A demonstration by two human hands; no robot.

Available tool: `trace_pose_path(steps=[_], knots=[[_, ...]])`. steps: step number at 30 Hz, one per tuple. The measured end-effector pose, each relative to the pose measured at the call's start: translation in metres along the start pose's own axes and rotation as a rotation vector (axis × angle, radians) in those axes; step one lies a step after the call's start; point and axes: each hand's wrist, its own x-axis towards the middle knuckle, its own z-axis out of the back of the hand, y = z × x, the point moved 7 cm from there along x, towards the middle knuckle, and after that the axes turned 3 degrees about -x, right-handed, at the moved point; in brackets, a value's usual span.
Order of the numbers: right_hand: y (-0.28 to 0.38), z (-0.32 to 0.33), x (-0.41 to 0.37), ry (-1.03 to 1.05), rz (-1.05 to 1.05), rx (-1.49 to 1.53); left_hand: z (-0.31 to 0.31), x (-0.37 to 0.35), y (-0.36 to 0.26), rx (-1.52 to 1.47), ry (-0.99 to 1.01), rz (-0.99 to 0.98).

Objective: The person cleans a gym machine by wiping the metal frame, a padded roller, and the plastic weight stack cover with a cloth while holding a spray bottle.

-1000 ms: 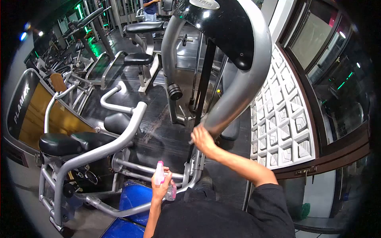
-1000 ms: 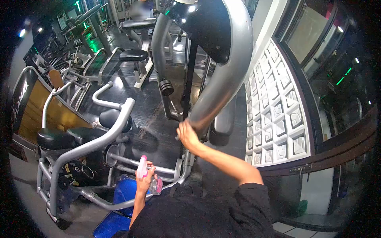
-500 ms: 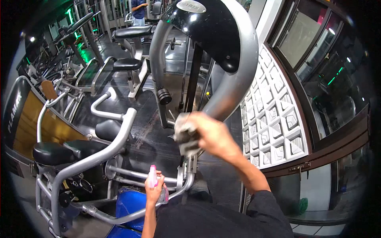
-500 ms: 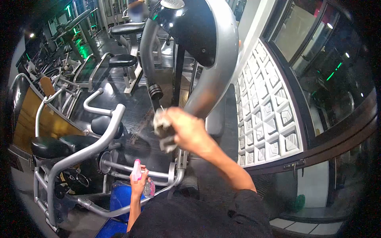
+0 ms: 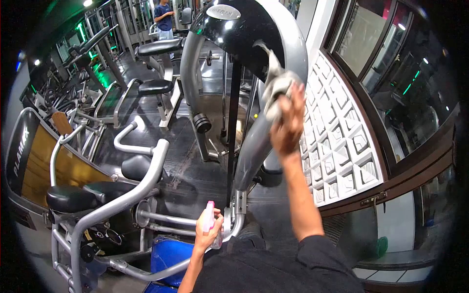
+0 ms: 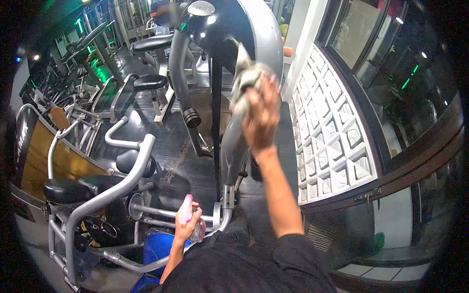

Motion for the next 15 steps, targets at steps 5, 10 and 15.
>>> trace_pose_path(steps=[5, 10, 15], knots=[[0.022, -0.007, -0.207, 0.032, -0.323, 0.272, 0.003, -0.001, 0.006, -0.006, -0.007, 0.014], [0.011, 0.024, -0.169, -0.046, -0.341, 0.284, 0.007, -0.005, 0.003, -0.026, -0.043, 0.016], [-0.027, 0.052, -0.066, 0.115, -0.445, 0.518, 0.011, -0.006, 0.002, -0.015, -0.046, -0.012]])
